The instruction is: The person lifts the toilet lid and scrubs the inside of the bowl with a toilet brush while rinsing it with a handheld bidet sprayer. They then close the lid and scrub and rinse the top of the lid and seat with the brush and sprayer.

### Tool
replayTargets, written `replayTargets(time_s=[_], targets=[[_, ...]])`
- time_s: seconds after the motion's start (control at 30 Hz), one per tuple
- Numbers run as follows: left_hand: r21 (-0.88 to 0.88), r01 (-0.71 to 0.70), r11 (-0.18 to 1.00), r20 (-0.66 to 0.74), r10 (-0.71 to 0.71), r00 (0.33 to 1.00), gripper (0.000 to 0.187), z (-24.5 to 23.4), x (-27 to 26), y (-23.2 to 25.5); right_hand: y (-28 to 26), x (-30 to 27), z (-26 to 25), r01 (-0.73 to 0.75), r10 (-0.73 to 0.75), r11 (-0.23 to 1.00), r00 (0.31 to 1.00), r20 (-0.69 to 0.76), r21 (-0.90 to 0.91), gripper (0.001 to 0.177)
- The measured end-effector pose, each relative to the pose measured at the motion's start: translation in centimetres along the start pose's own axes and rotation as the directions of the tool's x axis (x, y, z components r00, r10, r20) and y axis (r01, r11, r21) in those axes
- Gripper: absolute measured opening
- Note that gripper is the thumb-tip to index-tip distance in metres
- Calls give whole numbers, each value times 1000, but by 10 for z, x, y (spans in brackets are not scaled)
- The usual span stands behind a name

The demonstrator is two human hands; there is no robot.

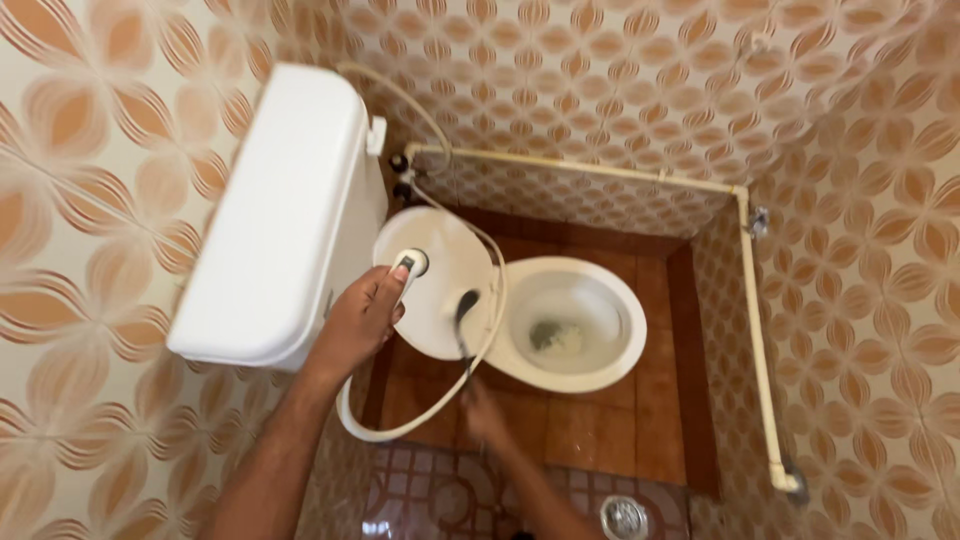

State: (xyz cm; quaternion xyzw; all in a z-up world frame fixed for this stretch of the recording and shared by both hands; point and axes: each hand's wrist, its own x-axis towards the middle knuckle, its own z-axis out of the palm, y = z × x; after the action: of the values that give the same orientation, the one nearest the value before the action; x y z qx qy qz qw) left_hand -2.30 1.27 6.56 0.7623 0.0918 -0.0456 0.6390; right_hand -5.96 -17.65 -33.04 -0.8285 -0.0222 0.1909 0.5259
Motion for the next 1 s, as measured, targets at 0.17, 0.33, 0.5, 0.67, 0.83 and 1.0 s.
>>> replayTargets(time_s=[0.17, 0.33, 0.5, 0.67, 0.83, 1.0], targets=[[58, -47, 997, -29, 49, 998, 42, -15, -18, 51, -50, 19, 17, 12, -19, 997, 996, -86, -79, 56], [126, -82, 989, -40, 88, 995, 46, -17, -34, 77, -87, 94, 17, -171, 153, 973, 981, -121, -156, 57], [218, -25, 976, -123, 53, 991, 46, -25, -37, 88, -78, 46, 21, 41, -87, 947, 987, -132, -318, 56], [206, 11, 978, -147, 20, 989, 44, -32, -33, 82, -68, 94, -14, -98, 78, 984, 988, -131, -152, 47], [221, 55, 974, -119, -29, 992, 47, -34, -26, 79, -76, 97, 8, 31, -38, 994, 997, -60, -108, 50], [277, 77, 958, -131, -42, 990, 51, -29, -18, 77, -95, 78, 6, -97, 91, 988, 994, -54, -117, 54]])
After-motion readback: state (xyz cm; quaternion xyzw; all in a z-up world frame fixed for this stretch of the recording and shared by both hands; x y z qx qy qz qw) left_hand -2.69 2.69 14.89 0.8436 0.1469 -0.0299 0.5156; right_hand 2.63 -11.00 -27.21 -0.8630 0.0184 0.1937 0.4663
